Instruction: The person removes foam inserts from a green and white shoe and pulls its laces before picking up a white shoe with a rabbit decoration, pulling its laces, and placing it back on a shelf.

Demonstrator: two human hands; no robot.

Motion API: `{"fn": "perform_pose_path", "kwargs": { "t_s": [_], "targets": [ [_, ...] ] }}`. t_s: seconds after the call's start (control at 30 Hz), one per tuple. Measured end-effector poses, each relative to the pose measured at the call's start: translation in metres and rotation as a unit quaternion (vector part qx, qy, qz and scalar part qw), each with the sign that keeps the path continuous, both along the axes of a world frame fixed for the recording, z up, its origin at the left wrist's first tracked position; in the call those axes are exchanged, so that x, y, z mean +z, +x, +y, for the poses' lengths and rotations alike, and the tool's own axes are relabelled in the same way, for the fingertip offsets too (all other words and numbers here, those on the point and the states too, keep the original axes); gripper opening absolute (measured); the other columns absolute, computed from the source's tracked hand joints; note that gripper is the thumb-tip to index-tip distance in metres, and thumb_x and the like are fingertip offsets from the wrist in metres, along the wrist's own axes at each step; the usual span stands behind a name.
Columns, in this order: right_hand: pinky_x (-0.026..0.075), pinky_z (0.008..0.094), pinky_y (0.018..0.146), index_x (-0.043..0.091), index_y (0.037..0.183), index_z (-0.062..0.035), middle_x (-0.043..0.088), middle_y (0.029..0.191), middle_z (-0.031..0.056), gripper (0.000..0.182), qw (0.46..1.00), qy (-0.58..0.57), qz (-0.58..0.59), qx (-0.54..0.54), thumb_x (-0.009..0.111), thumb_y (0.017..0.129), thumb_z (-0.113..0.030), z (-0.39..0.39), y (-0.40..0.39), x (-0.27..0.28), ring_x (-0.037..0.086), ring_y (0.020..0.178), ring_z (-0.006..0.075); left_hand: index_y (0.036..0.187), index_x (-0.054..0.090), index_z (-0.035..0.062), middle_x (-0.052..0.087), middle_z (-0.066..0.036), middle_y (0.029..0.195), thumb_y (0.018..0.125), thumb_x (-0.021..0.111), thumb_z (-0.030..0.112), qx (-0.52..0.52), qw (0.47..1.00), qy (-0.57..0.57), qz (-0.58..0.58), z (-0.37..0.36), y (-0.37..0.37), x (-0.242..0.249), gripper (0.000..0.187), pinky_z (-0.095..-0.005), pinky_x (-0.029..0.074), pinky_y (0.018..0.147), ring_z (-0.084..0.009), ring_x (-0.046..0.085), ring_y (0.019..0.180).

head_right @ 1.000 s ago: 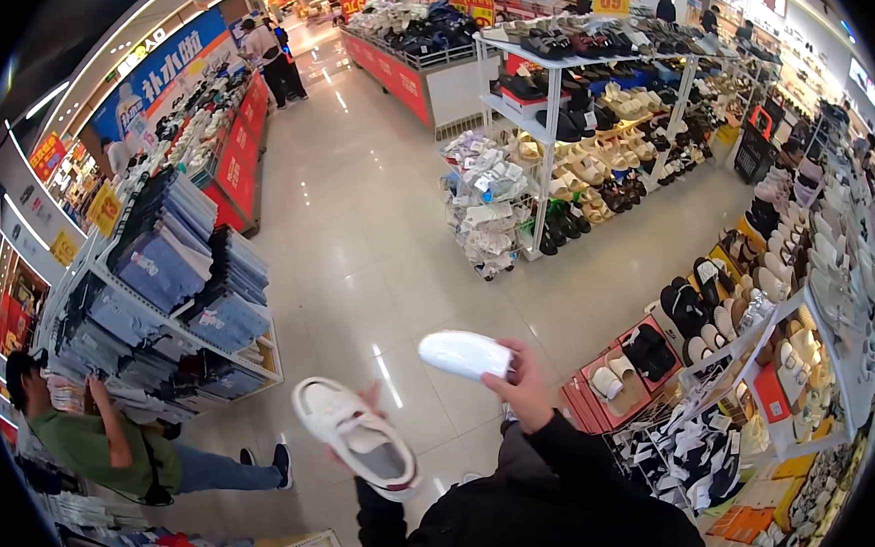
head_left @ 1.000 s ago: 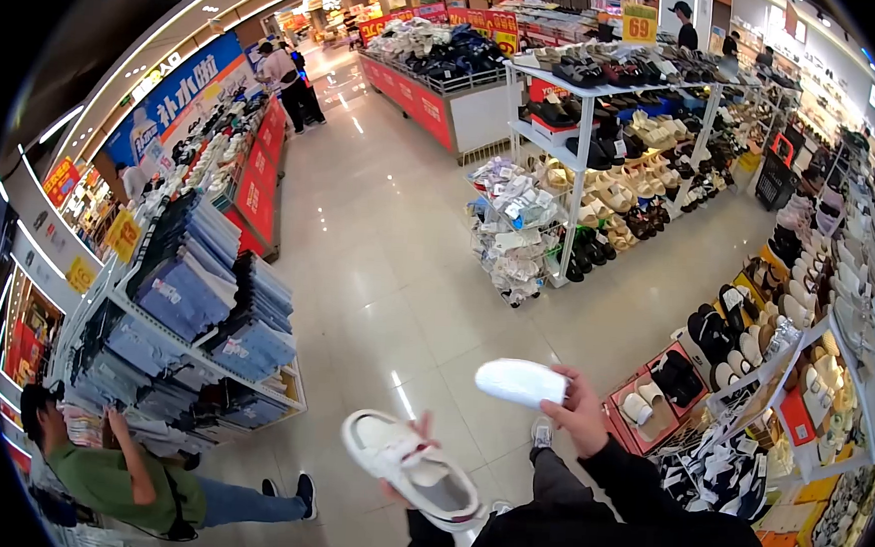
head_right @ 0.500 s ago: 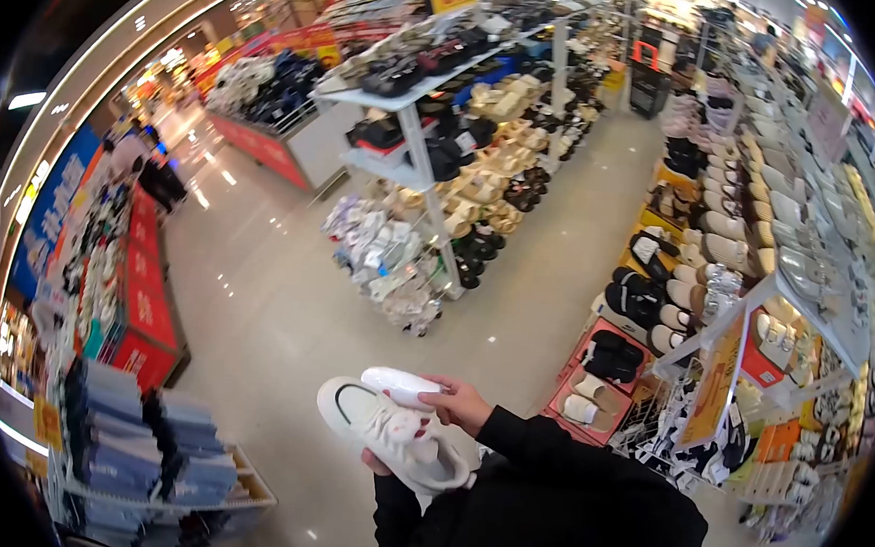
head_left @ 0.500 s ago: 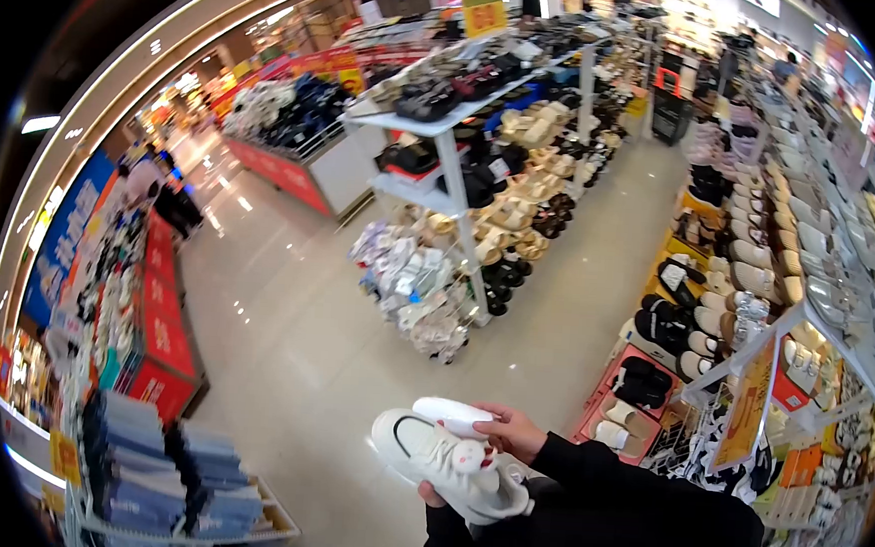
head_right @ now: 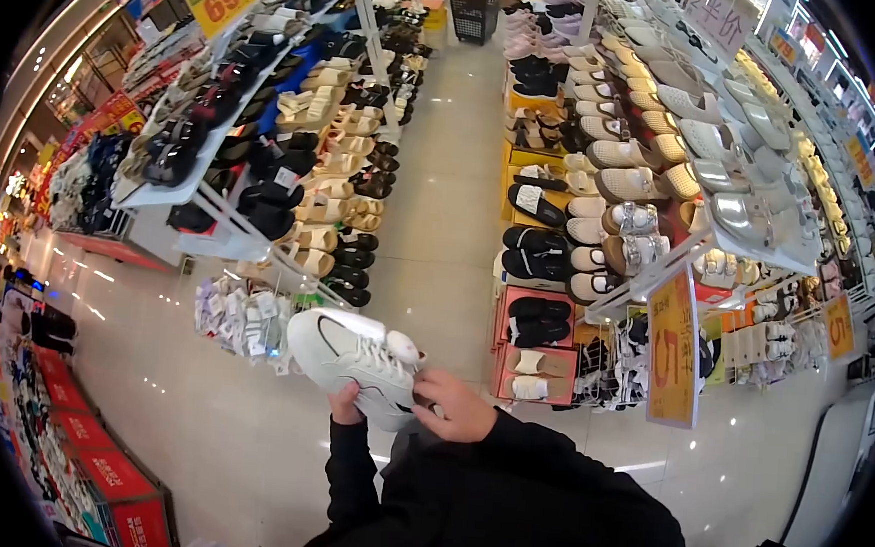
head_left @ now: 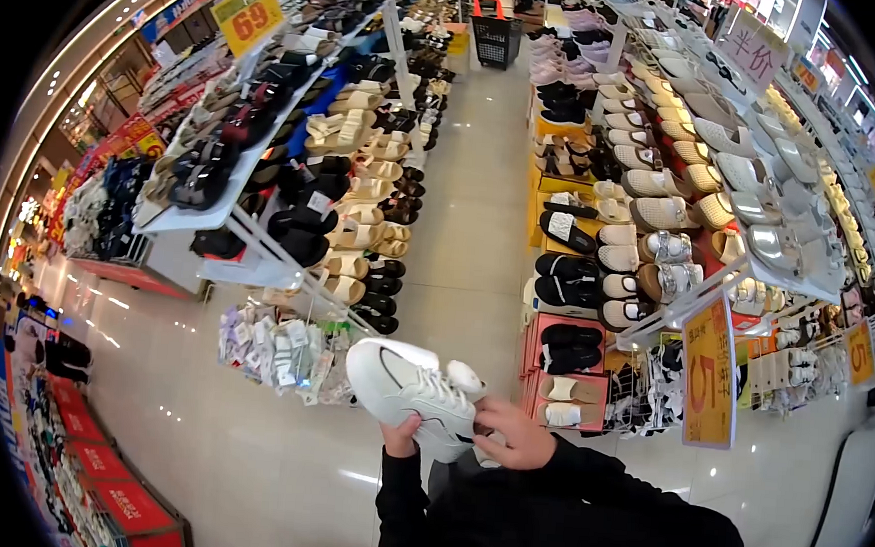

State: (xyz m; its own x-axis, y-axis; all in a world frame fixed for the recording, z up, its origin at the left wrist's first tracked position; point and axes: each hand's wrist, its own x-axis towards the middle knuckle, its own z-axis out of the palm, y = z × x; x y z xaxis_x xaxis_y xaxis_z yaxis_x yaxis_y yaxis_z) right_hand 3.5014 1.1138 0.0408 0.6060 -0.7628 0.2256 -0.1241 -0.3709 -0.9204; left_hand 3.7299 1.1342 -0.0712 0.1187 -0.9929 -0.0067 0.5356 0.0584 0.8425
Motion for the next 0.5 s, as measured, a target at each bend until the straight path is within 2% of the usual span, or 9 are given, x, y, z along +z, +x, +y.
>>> {"fn": "perform_pose_path", "kwargs": {
  "t_s": [0.07, 0.17, 0.2, 0.3, 0.33, 0.37, 0.43, 0.47, 0.5],
  "targets": [
    [0.047, 0.0367, 0.084, 0.057, 0.111, 0.0027, 0.059, 0.105, 0.0197, 0.031, 0.996, 0.067, -0.023, 0.049, 0.06, 0.087, -0.016, -0.036, 0.013, -0.012, 0.059, 0.095, 0.0323, 0.128, 0.045, -0.0053, 0.059, -0.014, 0.118, 0.07, 0.073, 0.028, -0.039, 0.999, 0.005, 0.022, -0.044, 0.006, -0.009, 0.073, -0.039, 0.049, 0.09, -0.0269, 0.06, 0.105],
    [0.046, 0.0385, 0.082, 0.053, 0.117, 0.003, 0.058, 0.099, 0.0215, 0.038, 0.98, 0.186, 0.054, 0.043, 0.062, 0.088, -0.021, -0.088, 0.027, -0.007, 0.057, 0.094, 0.0343, 0.128, 0.046, -0.005, 0.059, -0.015, 0.119, 0.07, 0.073, 0.028, -0.064, 0.99, 0.005, 0.126, -0.122, 0.018, -0.023, 0.072, -0.039, 0.049, 0.09, -0.0271, 0.06, 0.105],
    [0.046, 0.0388, 0.083, 0.049, 0.119, 0.0048, 0.056, 0.1, 0.0221, 0.045, 0.989, 0.131, 0.066, 0.027, 0.063, 0.088, -0.024, -0.106, 0.036, -0.002, 0.056, 0.094, 0.0336, 0.128, 0.046, -0.0051, 0.059, -0.015, 0.119, 0.07, 0.074, 0.03, -0.052, 0.993, 0.005, 0.108, -0.148, 0.023, -0.027, 0.073, -0.0386, 0.049, 0.09, -0.0275, 0.06, 0.106],
    [0.045, 0.0377, 0.088, 0.042, 0.128, 0.0046, 0.054, 0.111, 0.0225, 0.054, 0.996, -0.04, 0.073, -0.038, 0.063, 0.088, -0.025, -0.159, 0.054, 0.007, 0.055, 0.099, 0.0344, 0.128, 0.046, -0.0051, 0.059, -0.015, 0.119, 0.07, 0.074, 0.03, -0.119, 0.99, -0.013, 0.078, -0.223, 0.029, -0.002, 0.073, -0.0385, 0.049, 0.091, -0.0276, 0.06, 0.106],
    [0.042, 0.036, 0.095, 0.033, 0.138, 0.003, 0.049, 0.125, 0.0219, 0.065, 0.988, 0.111, 0.106, -0.015, 0.064, 0.087, -0.024, -0.176, 0.05, 0.011, 0.053, 0.109, 0.0322, 0.127, 0.047, -0.0052, 0.059, -0.015, 0.119, 0.07, 0.074, 0.031, -0.141, 0.988, -0.019, 0.059, -0.246, 0.028, 0.006, 0.073, -0.0384, 0.049, 0.091, -0.0274, 0.06, 0.106],
    [0.039, 0.0342, 0.1, 0.027, 0.143, 0.0024, 0.047, 0.132, 0.0204, 0.073, 0.992, 0.122, 0.005, -0.026, 0.065, 0.086, -0.022, -0.193, 0.053, 0.015, 0.051, 0.116, 0.029, 0.126, 0.048, -0.0052, 0.059, -0.015, 0.119, 0.071, 0.073, 0.033, -0.155, 0.986, -0.023, 0.055, -0.269, 0.023, 0.009, 0.072, -0.0387, 0.049, 0.091, -0.0274, 0.06, 0.105],
    [0.039, 0.0341, 0.1, 0.027, 0.143, 0.0027, 0.046, 0.134, 0.0188, 0.074, 0.993, 0.103, -0.011, -0.058, 0.067, 0.085, -0.02, -0.222, 0.048, 0.017, 0.05, 0.118, 0.0256, 0.127, 0.047, -0.005, 0.06, -0.015, 0.118, 0.072, 0.072, 0.035, -0.221, 0.965, 0.048, 0.13, -0.301, 0.011, 0.017, 0.073, -0.0384, 0.049, 0.09, -0.027, 0.06, 0.104],
    [0.036, 0.0348, 0.103, 0.028, 0.143, 0.003, 0.044, 0.137, 0.0175, 0.075, 0.987, 0.15, -0.026, -0.059, 0.069, 0.084, -0.019, -0.232, 0.047, 0.023, 0.045, 0.124, 0.025, 0.13, 0.044, -0.0049, 0.058, -0.016, 0.121, 0.072, 0.071, 0.037, -0.244, 0.956, 0.06, 0.152, -0.306, 0.005, 0.021, 0.076, -0.0393, 0.048, 0.093, -0.0283, 0.059, 0.107],
    [0.034, 0.0349, 0.105, 0.028, 0.143, 0.0027, 0.043, 0.138, 0.0169, 0.076, 0.988, 0.148, -0.008, -0.037, 0.069, 0.083, -0.02, -0.244, 0.045, 0.027, 0.043, 0.126, 0.0249, 0.132, 0.042, -0.0048, 0.056, -0.018, 0.124, 0.072, 0.07, 0.039, -0.266, 0.946, 0.068, 0.172, -0.315, -0.003, 0.027, 0.079, -0.0403, 0.047, 0.096, -0.0296, 0.058, 0.11]
  ]
}}
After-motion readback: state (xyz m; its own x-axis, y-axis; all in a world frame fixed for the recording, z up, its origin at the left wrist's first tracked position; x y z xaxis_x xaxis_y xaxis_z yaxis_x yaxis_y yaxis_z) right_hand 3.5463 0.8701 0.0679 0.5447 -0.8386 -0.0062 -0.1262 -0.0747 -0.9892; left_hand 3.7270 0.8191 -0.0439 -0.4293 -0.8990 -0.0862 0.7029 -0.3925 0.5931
